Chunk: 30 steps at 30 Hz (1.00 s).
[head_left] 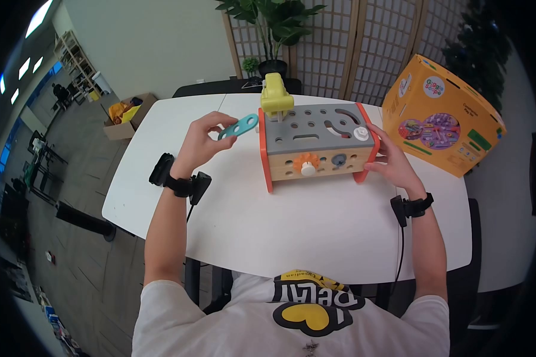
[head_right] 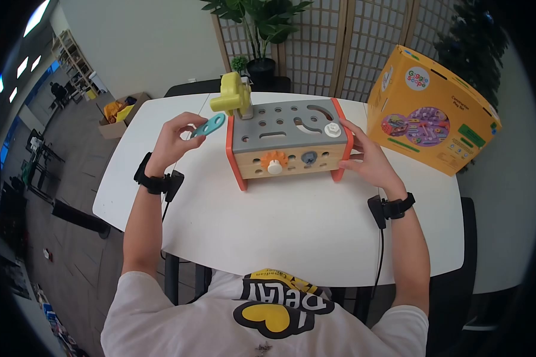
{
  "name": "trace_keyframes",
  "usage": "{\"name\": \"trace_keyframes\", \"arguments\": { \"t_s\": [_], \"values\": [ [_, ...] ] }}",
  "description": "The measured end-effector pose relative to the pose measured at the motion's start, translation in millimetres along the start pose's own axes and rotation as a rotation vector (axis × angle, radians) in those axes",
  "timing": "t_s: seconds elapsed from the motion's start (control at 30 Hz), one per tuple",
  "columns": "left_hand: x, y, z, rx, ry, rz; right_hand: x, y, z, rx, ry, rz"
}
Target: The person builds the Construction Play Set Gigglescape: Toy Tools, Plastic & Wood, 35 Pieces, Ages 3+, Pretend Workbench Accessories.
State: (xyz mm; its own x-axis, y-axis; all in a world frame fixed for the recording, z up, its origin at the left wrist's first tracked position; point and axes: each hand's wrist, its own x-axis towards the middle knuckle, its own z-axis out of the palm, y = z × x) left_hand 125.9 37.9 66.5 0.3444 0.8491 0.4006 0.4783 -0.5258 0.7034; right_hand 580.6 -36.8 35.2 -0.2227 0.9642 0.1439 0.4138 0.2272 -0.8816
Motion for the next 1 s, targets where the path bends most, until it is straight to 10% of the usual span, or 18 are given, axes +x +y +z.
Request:
{"name": "trace_keyframes", "arguments": {
  "t_s": [0.23, 0.53, 0.73, 1.0],
  "values": [
    [30, 43, 22, 0.052, -0.321, 0.137, 0, 3, 1, -0.021, -0.003, -0.019],
    [25, 48, 30, 0.144, -0.265, 0.231, -3, 2, 0, -0.043, -0.009, -0.003],
    [-15, 21, -4, 0.169, -0.044, -0.019, -2, 7, 2, -0.062, 0.008, -0.01],
    [-98, -108, -78, 0.914, 0.193, -0.739, -3, 10, 7, -0.051, 0.04, -0.001]
  ]
}}
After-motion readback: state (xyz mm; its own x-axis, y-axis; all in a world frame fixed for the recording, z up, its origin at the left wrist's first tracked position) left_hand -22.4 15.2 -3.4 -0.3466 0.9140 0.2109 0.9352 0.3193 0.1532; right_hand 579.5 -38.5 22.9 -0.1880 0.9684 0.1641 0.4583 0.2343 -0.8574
